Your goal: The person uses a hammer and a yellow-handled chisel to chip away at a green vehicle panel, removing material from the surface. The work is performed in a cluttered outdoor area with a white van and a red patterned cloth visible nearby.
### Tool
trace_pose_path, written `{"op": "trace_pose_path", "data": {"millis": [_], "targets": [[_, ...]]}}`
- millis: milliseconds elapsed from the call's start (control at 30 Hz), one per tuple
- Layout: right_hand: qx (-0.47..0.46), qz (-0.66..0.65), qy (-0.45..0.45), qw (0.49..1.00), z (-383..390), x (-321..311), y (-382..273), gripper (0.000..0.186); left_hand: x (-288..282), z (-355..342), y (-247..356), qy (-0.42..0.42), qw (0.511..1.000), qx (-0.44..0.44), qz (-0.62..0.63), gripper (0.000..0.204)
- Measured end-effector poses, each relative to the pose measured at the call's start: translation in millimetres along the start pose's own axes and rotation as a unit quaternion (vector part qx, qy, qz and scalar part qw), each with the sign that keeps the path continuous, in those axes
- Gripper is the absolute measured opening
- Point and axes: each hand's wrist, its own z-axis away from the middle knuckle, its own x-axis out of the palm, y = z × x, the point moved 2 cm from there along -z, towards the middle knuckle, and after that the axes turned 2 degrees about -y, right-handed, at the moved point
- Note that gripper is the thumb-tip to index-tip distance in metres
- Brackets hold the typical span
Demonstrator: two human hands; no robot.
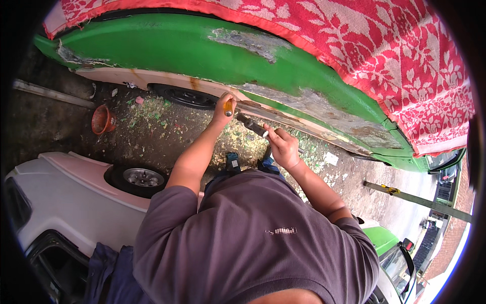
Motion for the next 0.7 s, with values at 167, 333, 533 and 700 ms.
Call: {"op": "trace_pose_path", "data": {"millis": [167,333,533,700], "targets": [[0.135,-0.021,-0.007,0.991,11.7,-21.8,15.2,0.041,-8.0,5.0,29.0,-0.046,0.992,0.073,0.097,0.014],[0.157,-0.037,0.027,0.986,16.5,-19.4,28.0,0.034,1.6,2.5,35.0,-0.077,0.99,0.075,0.089,0.014],[0.153,-0.045,0.036,0.986,24.7,-19.1,23.7,0.034,9.0,3.7,26.3,-0.064,0.99,0.113,0.045,0.016],[0.166,-0.052,0.021,0.985,28.6,-17.9,20.6,0.035,10.4,3.3,21.8,-0.078,0.989,0.124,0.017,0.015]]}}
